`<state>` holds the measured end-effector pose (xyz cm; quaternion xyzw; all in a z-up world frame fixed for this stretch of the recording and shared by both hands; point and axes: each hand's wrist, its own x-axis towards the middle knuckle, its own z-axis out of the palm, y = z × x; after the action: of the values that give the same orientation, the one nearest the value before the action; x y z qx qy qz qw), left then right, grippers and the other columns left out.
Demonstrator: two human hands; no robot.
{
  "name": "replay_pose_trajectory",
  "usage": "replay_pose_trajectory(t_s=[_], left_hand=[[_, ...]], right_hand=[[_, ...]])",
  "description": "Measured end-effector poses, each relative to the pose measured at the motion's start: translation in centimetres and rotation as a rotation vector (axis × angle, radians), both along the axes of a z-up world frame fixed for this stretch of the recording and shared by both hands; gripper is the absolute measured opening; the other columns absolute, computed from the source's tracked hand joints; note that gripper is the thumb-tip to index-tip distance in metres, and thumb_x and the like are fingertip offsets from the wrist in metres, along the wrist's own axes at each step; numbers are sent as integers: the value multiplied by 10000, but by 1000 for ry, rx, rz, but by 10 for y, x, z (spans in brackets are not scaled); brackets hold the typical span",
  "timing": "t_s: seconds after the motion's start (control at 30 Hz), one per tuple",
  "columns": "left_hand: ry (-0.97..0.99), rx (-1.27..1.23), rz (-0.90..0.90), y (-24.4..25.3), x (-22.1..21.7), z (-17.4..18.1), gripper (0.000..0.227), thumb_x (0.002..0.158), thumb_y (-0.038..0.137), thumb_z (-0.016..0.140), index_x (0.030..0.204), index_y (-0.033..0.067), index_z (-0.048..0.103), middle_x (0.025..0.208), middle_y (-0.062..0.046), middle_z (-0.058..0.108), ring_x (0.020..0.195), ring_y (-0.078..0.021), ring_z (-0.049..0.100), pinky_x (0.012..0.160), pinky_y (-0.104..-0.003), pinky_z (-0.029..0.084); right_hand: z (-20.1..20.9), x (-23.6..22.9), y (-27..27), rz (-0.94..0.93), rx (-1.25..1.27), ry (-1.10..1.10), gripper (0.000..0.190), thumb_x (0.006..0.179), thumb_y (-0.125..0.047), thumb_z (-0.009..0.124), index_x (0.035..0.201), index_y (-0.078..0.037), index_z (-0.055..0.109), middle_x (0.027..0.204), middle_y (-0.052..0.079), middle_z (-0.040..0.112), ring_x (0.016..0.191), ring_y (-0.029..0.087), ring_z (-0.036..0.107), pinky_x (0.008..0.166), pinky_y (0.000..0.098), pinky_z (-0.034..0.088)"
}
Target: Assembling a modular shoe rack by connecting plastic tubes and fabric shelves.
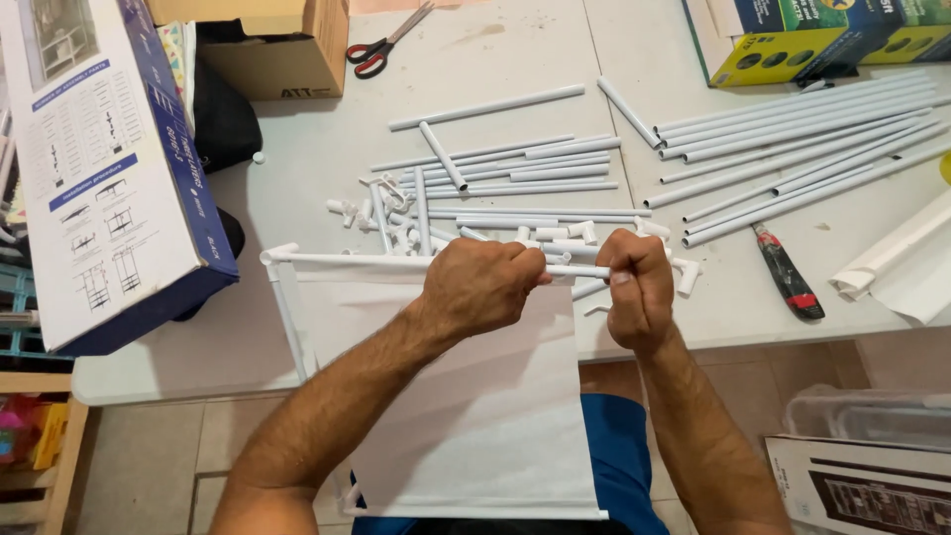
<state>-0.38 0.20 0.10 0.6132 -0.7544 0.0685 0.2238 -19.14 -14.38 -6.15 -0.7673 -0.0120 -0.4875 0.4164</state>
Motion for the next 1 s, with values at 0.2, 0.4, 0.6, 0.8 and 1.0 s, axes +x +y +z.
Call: replay_pose_trajectory(t_s=[0.2, 0.4, 0.6, 0.8, 1.0], left_hand=[[-20, -20, 6, 2, 0, 3, 249, 1037, 277, 557, 830, 146, 606, 567, 5, 582, 462, -144, 625, 454, -259, 515], [-33, -27, 0, 1, -8, -7, 196, 1007, 248, 560, 841, 147, 585, 593, -22, 587, 502, -194, 654, 462, -323, 529], [-7, 51, 7, -24, 3, -16, 253, 1050, 330, 439, 917, 161, 571, 671, -56, 628, 616, -280, 705, 522, -440, 557], [18, 82, 43, -30, 10, -24, 295, 1070, 376, 437, 932, 175, 603, 707, -10, 633, 656, -237, 707, 567, -376, 567], [10, -6, 63, -21, 7, -39, 338, 1072, 423, 431, 909, 169, 584, 705, -9, 591, 671, -236, 690, 579, -370, 562]], right_hand=[[2, 6, 3, -6, -13, -1, 92, 948, -66, 357, 928, -120, 429, 680, -22, 443, 568, 88, 381, 495, 235, 364], [-19, 15, 7, -1, -35, 39, 91, 940, -84, 375, 910, -115, 455, 680, 8, 482, 540, 125, 427, 476, 273, 395], [12, 15, 0, 8, 110, 235, 442, 1024, -427, 402, 1235, -45, 472, 1093, 146, 575, 965, 230, 550, 806, 376, 458], [-6, -3, 3, -19, 421, 310, 766, 1010, -641, 438, 1487, -51, 330, 1253, 178, 569, 1060, 215, 621, 890, 355, 556], [-34, -3, 3, -39, 467, 358, 535, 1024, -413, 592, 1359, 3, 561, 1074, 157, 665, 866, 179, 648, 758, 339, 568]])
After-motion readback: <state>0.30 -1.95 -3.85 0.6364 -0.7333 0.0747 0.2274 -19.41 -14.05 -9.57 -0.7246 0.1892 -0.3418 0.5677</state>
